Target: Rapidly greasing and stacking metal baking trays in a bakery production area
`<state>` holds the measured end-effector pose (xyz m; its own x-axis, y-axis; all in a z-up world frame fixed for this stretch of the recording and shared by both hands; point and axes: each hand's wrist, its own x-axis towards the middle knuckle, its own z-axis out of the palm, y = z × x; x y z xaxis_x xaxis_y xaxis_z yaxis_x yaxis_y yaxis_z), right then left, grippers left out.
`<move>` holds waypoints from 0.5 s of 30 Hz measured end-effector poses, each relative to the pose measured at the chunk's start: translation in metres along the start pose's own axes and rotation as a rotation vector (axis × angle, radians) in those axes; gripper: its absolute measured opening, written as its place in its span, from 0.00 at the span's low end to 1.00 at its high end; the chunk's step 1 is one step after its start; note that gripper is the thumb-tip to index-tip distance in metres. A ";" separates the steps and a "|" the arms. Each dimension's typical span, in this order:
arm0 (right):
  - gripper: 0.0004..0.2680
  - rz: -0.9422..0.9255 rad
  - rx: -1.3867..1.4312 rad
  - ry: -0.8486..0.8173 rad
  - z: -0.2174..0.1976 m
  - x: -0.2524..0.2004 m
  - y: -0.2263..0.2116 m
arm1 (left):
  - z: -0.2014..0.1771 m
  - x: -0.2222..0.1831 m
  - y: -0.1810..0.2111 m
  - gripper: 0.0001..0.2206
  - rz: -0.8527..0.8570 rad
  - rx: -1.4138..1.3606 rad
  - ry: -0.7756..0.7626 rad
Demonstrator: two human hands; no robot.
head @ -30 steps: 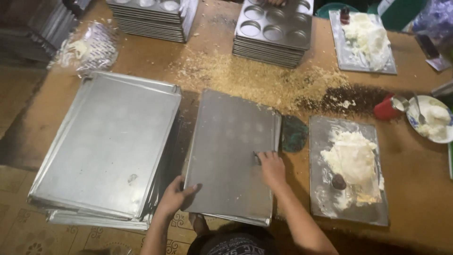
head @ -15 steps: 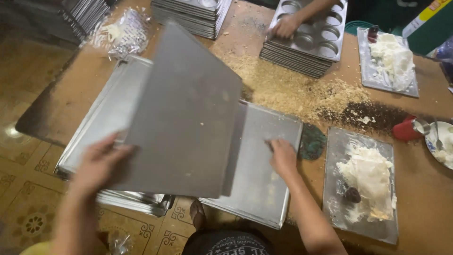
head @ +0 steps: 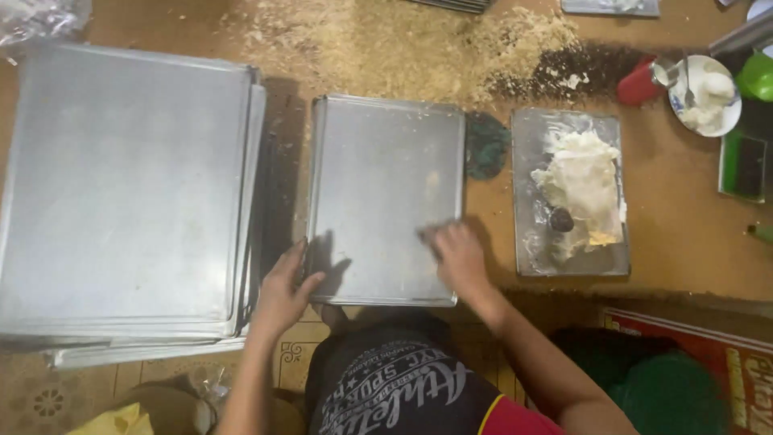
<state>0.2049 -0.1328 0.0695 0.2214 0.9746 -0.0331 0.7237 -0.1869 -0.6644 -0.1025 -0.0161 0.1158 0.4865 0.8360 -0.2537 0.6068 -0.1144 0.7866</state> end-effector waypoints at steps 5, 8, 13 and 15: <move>0.00 -0.471 -0.494 -0.412 0.026 -0.018 0.041 | 0.053 0.005 -0.014 0.42 -0.455 0.117 -0.075; 0.10 -0.141 -0.524 -0.302 0.015 0.110 0.079 | 0.060 -0.001 -0.027 0.41 -0.487 0.121 -0.122; 0.08 -0.112 -0.665 0.014 -0.008 0.263 0.133 | 0.062 0.005 -0.021 0.39 -0.550 0.113 -0.086; 0.05 0.040 -0.518 -0.114 -0.011 0.196 0.053 | 0.069 -0.008 -0.049 0.35 -0.519 0.097 -0.061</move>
<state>0.2938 0.0470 0.0364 0.2039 0.9673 -0.1506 0.9506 -0.2324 -0.2056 -0.0921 -0.0541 0.0404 0.1407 0.7638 -0.6300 0.8313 0.2544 0.4941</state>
